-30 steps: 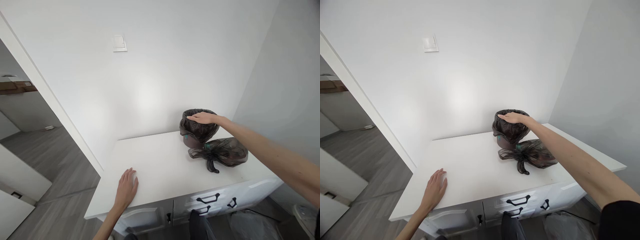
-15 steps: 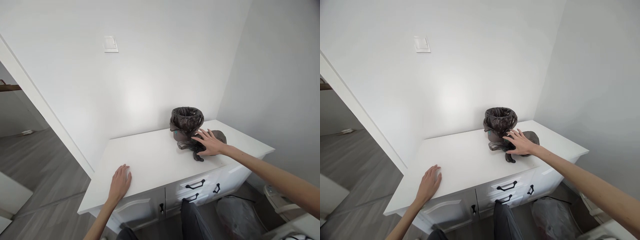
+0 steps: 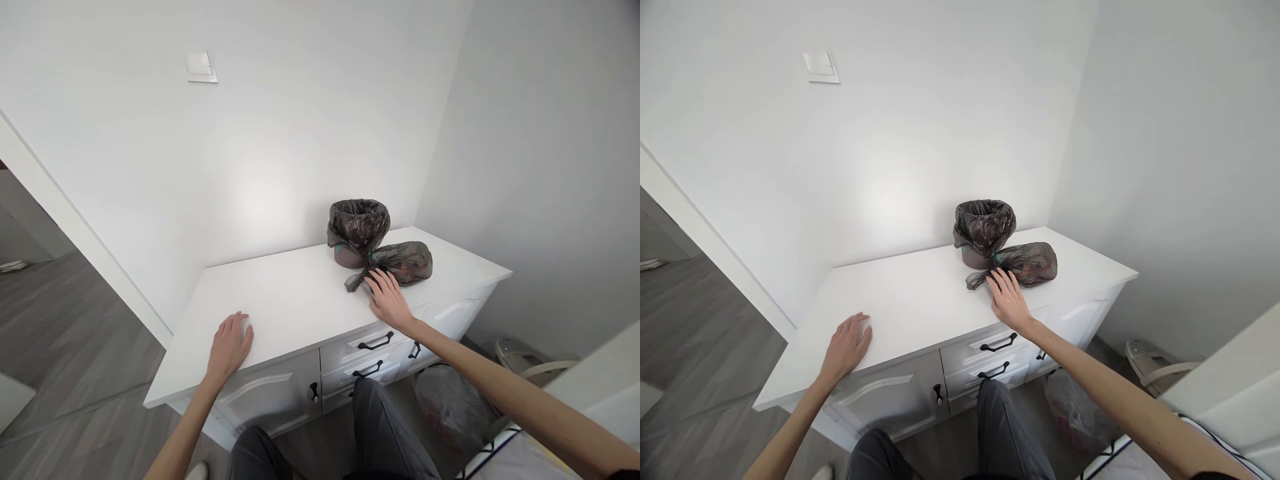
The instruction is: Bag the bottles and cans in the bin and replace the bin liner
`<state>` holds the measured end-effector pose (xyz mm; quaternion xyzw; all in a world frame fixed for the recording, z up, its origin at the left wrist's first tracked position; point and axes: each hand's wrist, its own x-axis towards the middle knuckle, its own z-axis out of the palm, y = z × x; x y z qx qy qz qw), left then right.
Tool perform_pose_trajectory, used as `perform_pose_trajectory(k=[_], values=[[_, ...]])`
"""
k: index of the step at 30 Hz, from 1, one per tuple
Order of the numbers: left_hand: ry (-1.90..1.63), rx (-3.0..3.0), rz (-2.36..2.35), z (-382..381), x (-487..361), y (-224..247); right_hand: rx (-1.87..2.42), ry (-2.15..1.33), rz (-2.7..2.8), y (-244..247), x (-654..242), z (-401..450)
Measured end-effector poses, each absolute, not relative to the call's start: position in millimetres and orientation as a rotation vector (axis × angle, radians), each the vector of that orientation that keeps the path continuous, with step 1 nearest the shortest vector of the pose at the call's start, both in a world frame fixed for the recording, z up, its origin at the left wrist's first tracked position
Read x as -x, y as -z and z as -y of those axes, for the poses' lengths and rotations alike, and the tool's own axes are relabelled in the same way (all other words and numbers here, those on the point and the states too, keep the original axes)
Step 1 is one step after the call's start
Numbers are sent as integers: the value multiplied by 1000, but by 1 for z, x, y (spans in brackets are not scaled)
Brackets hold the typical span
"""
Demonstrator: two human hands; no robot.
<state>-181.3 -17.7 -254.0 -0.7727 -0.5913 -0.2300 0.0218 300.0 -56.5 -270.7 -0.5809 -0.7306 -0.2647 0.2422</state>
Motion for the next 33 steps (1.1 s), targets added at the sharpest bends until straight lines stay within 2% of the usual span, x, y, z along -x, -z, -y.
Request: perform_pose_trajectory(k=[11, 27, 33], values=[[723, 2368, 1846, 19, 176, 250, 2049, 448, 1866, 268, -332, 45], [704, 2368, 1824, 24, 175, 245, 1687, 441, 1904, 286, -283, 71], [681, 2387, 1834, 23, 176, 248, 1979, 359, 1820, 276, -283, 61]])
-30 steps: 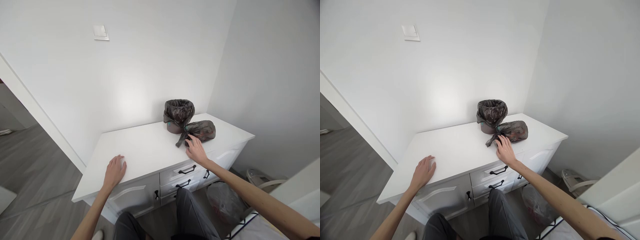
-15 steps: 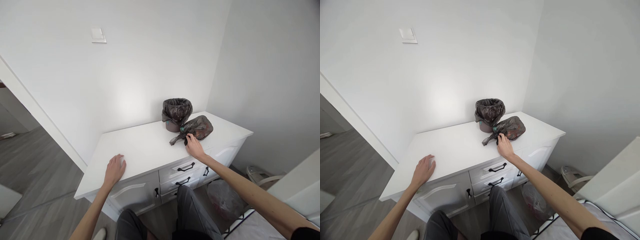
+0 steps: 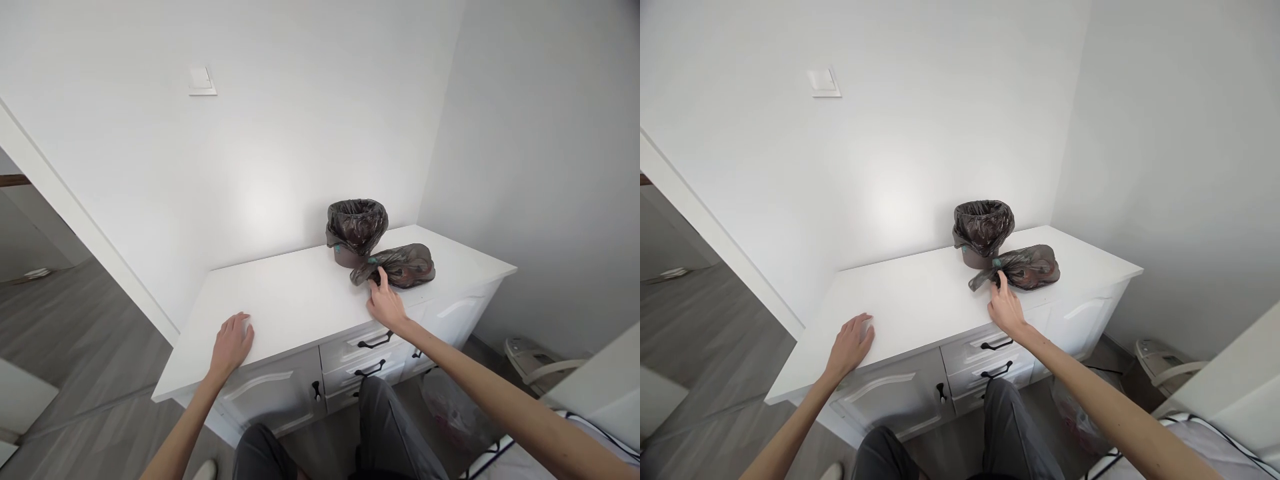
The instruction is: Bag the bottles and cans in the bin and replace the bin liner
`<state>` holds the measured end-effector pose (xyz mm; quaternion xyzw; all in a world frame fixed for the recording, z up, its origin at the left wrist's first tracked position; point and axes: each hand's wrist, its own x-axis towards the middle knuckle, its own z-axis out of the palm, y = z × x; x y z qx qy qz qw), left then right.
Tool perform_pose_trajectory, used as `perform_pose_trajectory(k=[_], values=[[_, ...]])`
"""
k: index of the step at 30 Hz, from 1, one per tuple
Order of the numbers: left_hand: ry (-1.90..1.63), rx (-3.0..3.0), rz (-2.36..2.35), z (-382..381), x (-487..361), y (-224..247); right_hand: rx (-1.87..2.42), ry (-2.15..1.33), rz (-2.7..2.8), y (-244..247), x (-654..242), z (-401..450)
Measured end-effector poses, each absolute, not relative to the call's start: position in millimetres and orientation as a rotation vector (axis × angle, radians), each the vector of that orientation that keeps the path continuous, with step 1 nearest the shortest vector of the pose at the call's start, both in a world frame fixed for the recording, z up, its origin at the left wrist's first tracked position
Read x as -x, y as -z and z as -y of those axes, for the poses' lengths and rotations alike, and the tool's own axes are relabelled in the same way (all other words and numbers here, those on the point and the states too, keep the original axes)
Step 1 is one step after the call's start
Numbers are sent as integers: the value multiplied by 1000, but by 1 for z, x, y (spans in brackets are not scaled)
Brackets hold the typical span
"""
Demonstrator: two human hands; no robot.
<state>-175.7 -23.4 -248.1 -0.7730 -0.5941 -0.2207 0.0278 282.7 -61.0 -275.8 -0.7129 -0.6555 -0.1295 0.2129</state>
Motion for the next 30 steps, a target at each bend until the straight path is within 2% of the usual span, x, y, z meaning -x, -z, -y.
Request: perform_pose_trajectory(k=[4, 7, 12, 18, 24, 30], values=[[692, 2376, 1846, 22, 175, 248, 2167, 285, 1727, 263, -286, 45], [700, 2375, 1835, 22, 175, 247, 2146, 332, 1710, 261, -284, 39], [726, 2378, 1808, 23, 175, 249, 1955, 436, 1775, 273, -269, 49], [760, 2404, 1747, 27, 170, 239, 1599, 322, 1960, 272, -212, 77], [914, 2575, 1347, 62, 117, 210, 1361, 96, 2064, 241, -163, 103], [955, 2635, 1184, 69, 48, 215, 1494, 254, 2114, 235, -174, 100]])
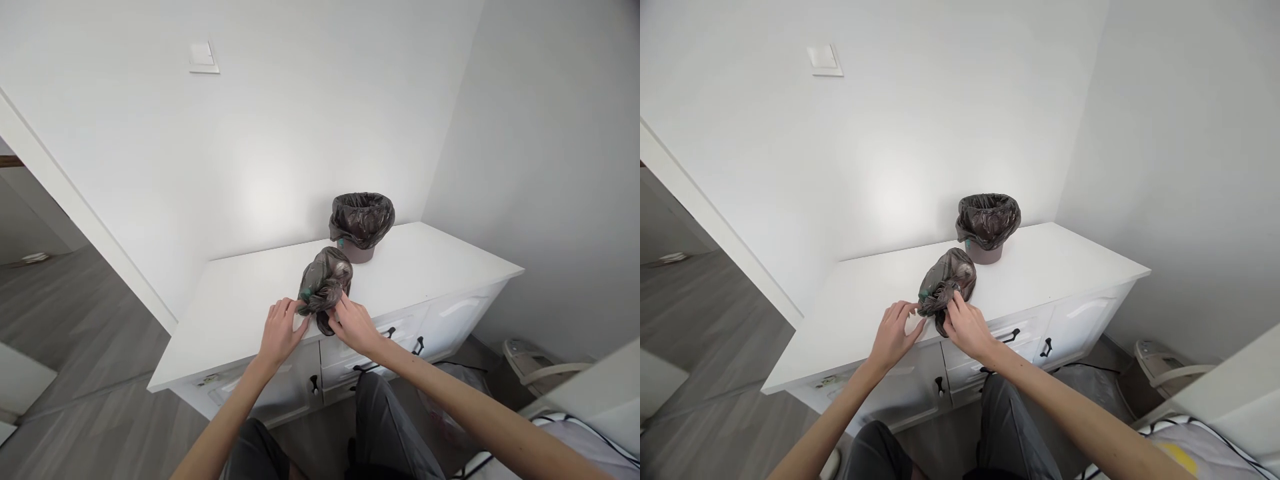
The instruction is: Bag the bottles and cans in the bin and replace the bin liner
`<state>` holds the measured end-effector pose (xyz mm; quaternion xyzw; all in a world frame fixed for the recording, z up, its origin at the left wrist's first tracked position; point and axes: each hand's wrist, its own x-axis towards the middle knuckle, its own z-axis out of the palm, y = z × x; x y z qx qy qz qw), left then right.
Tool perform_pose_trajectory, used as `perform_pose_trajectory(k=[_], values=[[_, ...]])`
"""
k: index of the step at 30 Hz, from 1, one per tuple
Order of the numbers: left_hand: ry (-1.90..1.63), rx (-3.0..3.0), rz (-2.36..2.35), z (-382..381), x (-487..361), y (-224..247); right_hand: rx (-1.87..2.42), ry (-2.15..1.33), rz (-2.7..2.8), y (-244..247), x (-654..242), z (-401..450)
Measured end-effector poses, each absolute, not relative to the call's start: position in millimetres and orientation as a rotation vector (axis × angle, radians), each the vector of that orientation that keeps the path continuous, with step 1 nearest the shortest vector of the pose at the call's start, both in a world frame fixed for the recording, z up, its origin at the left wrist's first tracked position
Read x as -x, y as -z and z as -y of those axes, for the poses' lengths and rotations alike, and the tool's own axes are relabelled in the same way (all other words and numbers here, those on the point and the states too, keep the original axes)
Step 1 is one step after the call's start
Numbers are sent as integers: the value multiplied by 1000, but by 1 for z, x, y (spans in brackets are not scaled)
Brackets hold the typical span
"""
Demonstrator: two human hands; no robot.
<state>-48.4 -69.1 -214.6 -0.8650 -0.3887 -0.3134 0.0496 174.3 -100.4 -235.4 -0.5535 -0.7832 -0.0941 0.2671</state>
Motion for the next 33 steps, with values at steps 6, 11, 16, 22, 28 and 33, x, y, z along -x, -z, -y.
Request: perform_pose_trajectory(k=[6, 11, 16, 22, 28, 33], values=[[908, 2550, 1215, 42, 19, 229, 1672, 225, 2336, 229, -183, 81], [945, 2551, 1251, 31, 23, 229, 1701, 263, 2301, 211, -187, 74], [1075, 2480, 1381, 28, 35, 225, 1742, 188, 2252, 202, -197, 69], [1185, 2471, 1478, 27, 47, 230, 1489, 69, 1944, 201, -197, 70], [1235, 2480, 1551, 29, 68, 237, 1301, -128, 1706, 194, -201, 67], [1342, 2431, 1635, 28, 79, 234, 1295, -262, 1575, 189, -205, 61]])
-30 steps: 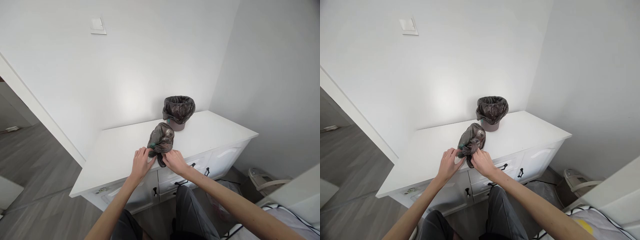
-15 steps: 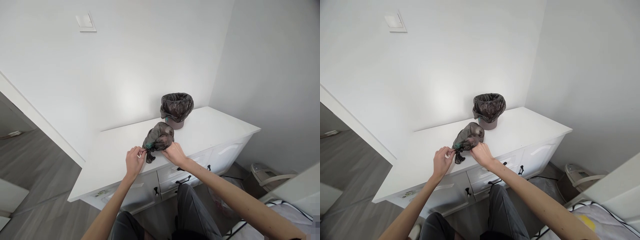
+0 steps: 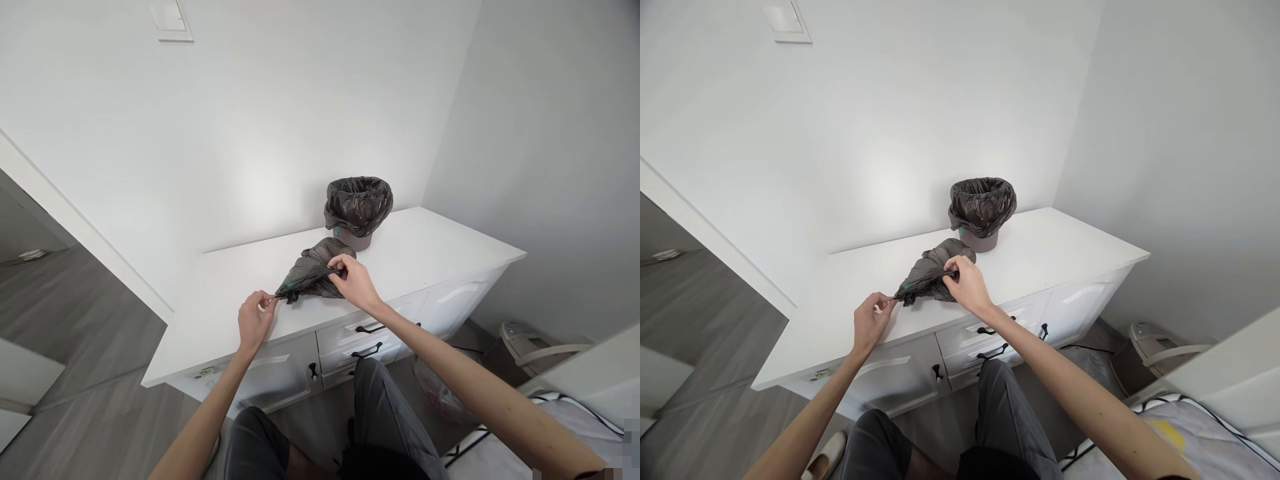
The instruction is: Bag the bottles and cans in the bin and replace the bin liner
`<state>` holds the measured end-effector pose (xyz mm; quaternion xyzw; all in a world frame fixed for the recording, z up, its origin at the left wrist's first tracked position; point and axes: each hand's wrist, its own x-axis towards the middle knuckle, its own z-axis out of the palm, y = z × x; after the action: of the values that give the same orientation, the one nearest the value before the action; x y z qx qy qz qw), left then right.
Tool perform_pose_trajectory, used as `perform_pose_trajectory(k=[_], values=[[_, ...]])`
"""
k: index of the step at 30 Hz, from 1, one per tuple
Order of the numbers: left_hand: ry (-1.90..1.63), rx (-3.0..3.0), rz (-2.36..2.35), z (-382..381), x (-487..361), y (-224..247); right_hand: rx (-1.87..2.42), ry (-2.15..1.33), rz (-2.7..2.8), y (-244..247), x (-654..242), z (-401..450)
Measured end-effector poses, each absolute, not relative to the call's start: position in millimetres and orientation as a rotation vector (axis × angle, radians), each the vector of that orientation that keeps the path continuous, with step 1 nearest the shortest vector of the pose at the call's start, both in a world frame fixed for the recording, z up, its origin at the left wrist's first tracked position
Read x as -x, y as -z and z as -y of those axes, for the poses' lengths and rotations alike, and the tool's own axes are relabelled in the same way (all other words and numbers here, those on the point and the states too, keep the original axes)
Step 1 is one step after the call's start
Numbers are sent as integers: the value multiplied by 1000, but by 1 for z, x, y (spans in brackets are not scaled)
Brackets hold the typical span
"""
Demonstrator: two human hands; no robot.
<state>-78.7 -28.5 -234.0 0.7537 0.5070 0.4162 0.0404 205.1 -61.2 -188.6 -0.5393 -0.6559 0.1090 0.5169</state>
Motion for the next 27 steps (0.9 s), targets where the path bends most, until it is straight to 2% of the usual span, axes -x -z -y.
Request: perform_pose_trajectory(k=[5, 10, 14, 17, 21, 25, 27], values=[[-1311, -2330, -1476, 40, 70, 223, 1320, -179, 1725, 188, -197, 64], [-1276, -2628, -1100, 63, 48, 207, 1453, -79, 1831, 179, -181, 76], [-1257, -2703, -1148, 65, 33, 195, 1515, -73, 1789, 167, -176, 73], [-1281, -2611, -1199, 59, 26, 184, 1484, -73, 1749, 159, -179, 70], [-1281, -2298, -1191, 59, 23, 164, 1227, 21, 1730, 159, -177, 88], [-1246, -2021, -1172, 66, 21, 146, 1024, 263, 1848, 182, -164, 125], [-1210, -1929, -1142, 68, 20, 142, 1018, 246, 1890, 196, -157, 135]])
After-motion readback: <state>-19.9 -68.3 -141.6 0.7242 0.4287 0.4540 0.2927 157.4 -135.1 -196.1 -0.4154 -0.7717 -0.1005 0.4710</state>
